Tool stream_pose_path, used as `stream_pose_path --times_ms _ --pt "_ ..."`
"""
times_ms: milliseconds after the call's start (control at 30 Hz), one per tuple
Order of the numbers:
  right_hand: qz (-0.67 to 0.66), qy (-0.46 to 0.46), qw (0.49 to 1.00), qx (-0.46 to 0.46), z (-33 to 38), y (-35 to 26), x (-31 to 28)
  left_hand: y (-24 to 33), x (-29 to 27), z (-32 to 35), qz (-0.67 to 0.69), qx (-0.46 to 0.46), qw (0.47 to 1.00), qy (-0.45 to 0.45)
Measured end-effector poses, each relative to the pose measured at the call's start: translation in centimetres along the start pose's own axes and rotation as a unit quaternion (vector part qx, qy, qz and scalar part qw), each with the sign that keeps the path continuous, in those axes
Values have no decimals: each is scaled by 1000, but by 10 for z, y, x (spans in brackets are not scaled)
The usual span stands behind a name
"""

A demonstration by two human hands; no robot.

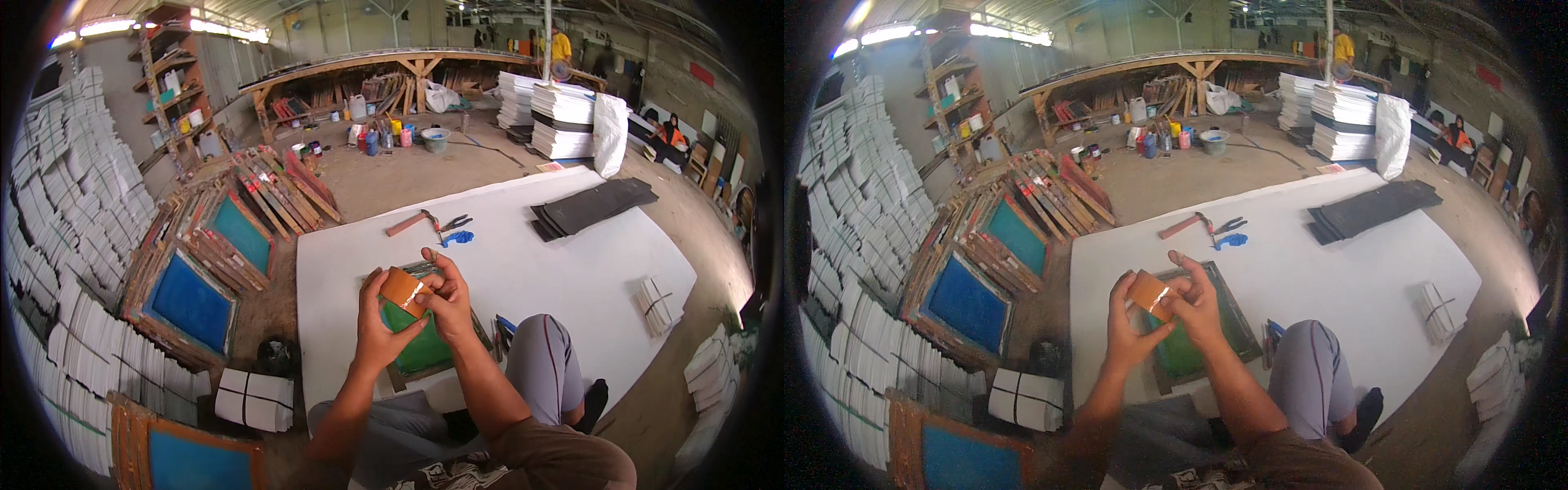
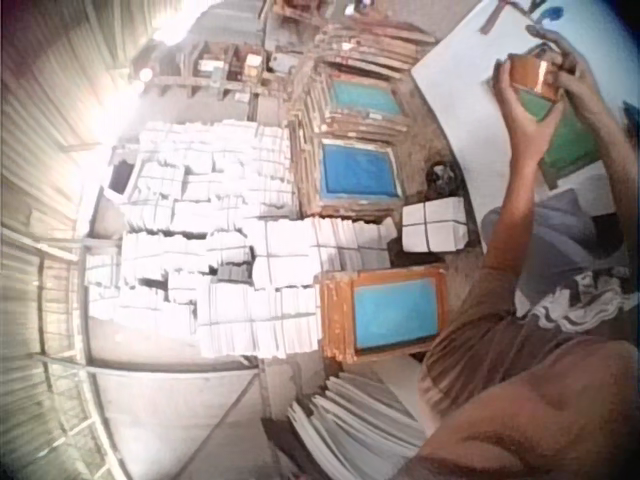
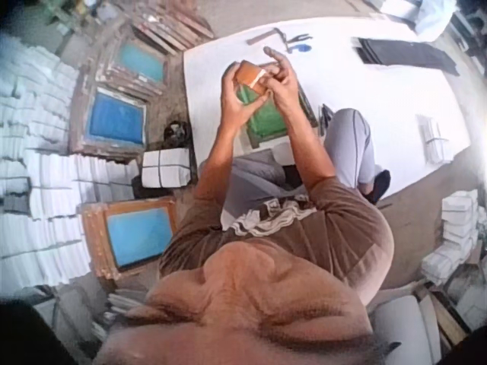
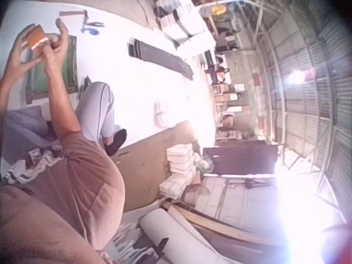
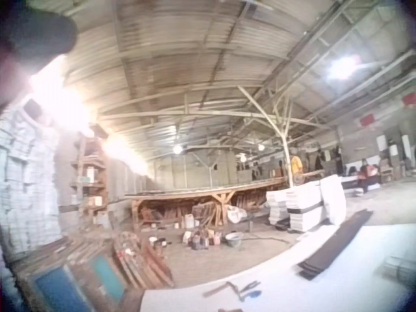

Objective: The person sits on the floor in a workshop and applies orange masking tape to the edges of a green screen printing frame. They tear strips of tape from a roll and press them along the wooden frame borders to seal the edges.

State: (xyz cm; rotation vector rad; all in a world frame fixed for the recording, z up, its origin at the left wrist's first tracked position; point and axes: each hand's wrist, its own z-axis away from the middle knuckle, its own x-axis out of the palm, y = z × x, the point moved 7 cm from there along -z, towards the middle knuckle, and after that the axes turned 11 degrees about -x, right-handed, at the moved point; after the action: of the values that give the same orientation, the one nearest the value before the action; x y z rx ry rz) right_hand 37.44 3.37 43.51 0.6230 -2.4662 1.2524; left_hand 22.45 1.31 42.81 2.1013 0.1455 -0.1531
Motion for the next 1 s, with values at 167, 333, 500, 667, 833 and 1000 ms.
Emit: stream_pose_path --times_ms 167,333,500,667,833,1000 --pt "-25 26 999 18 2 6 -37 -49 42 2 339 -264 902 -49" --pt "35 36 998 24 0 1 -57 -43 69 -7 274 -241 931 -24" --pt "41 36 998 35 -6 -1 -74 -41 73 -17 242 -183 953 -29" --pt "19 37 997 64 -10 3 -78 -44 77 -24 145 -170 972 -77" --pt "19 35 999 31 -12 8 -92 -51 88 -28 245 -252 935 -53" --pt "27 40 998 31 -12 3 -107 -45 107 -27 214 -277 936 -35"
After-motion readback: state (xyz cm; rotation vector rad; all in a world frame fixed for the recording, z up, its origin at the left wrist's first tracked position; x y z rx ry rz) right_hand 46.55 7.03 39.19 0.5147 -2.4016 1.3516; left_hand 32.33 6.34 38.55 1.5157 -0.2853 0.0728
